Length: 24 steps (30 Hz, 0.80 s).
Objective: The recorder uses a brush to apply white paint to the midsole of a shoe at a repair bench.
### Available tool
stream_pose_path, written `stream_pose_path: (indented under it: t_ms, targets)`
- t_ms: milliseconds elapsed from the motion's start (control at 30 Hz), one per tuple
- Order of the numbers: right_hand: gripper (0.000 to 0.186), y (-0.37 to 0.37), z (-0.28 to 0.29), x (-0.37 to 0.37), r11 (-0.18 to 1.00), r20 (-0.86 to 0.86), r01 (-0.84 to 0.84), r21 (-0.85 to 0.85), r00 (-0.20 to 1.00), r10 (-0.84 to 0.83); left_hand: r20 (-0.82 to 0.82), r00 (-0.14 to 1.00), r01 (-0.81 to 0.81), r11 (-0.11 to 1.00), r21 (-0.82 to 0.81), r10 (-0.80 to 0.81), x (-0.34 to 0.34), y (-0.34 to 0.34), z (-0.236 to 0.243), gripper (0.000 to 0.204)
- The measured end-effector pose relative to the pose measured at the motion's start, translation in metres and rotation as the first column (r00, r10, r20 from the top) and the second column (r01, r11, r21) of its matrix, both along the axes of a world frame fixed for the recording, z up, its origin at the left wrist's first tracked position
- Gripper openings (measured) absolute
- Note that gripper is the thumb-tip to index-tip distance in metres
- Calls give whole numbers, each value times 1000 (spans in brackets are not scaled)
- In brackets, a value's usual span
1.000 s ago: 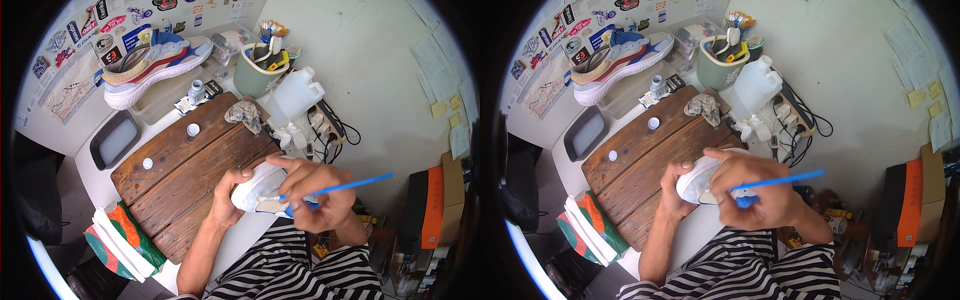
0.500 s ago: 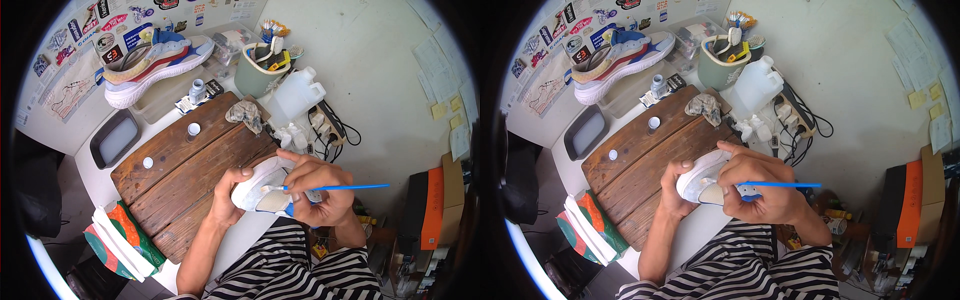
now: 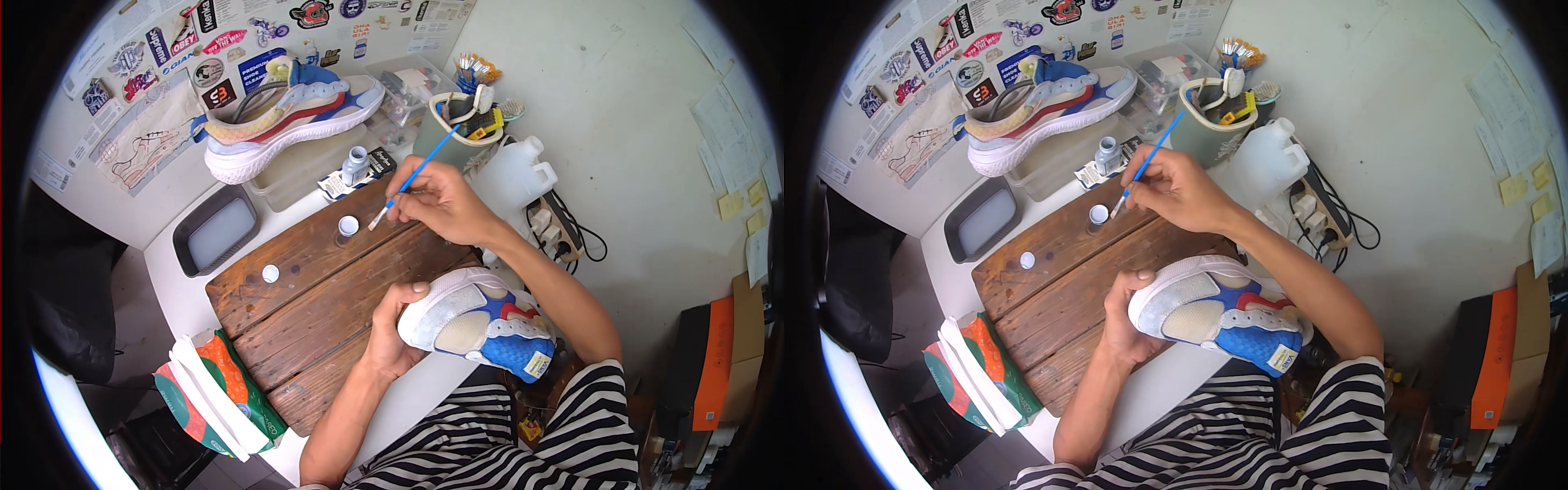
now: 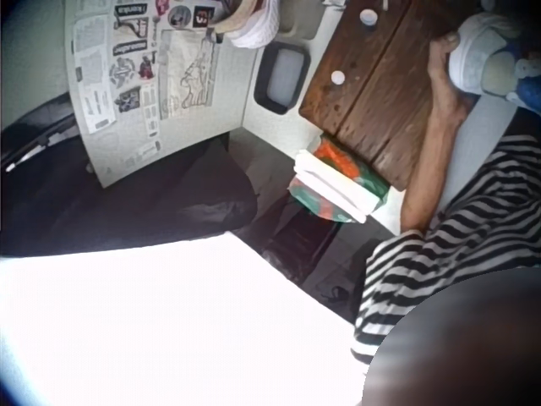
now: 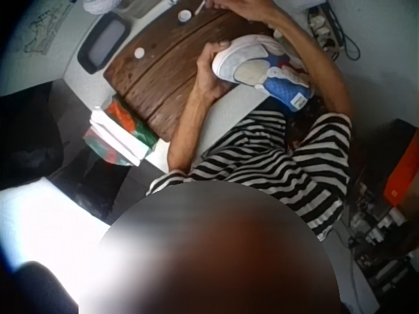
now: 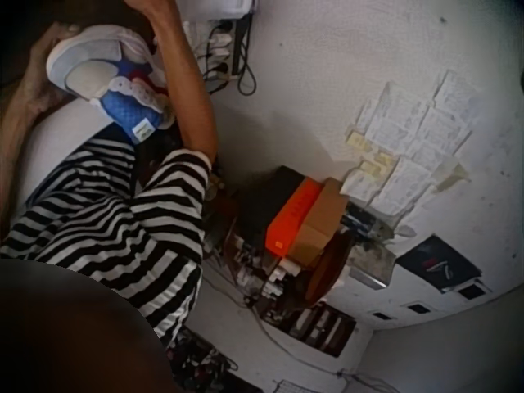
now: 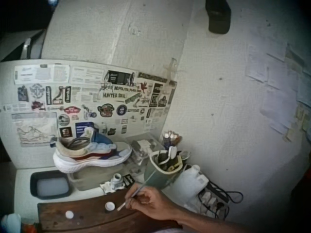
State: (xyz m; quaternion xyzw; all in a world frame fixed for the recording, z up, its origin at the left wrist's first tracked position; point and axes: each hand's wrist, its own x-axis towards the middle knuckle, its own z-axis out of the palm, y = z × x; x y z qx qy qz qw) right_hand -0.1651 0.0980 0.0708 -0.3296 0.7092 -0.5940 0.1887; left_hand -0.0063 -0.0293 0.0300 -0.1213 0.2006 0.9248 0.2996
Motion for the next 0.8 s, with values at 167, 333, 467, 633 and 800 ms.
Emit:
stream_pose_path:
  t_ms: [167,333,467,633,800]
  targets:
    - [13,-32,-18,-12,992,-56,-62,111,996,68,-7,1000,17,995,-100,-18,0,-4,0,76]
    - [11,-42,-26,-19,979,-101,-62,193,991,83,-20,999,27,995,-97,-29,-2,-4,3,75]
    - [10,-44,-27,-19,969,-136,-45,243,987,80,-10,1000,4,1000,-14,-4,-2,-5,4,62]
    - [10,-46,-36,-25,984,-231,-25,179,971,66,-27,999,25,995,-99,-28,-2,-3,2,76]
    - [6,-41,-27,-21,979,-161,-41,200,984,74,-28,999,25,996,-84,-27,-3,-1,1,76]
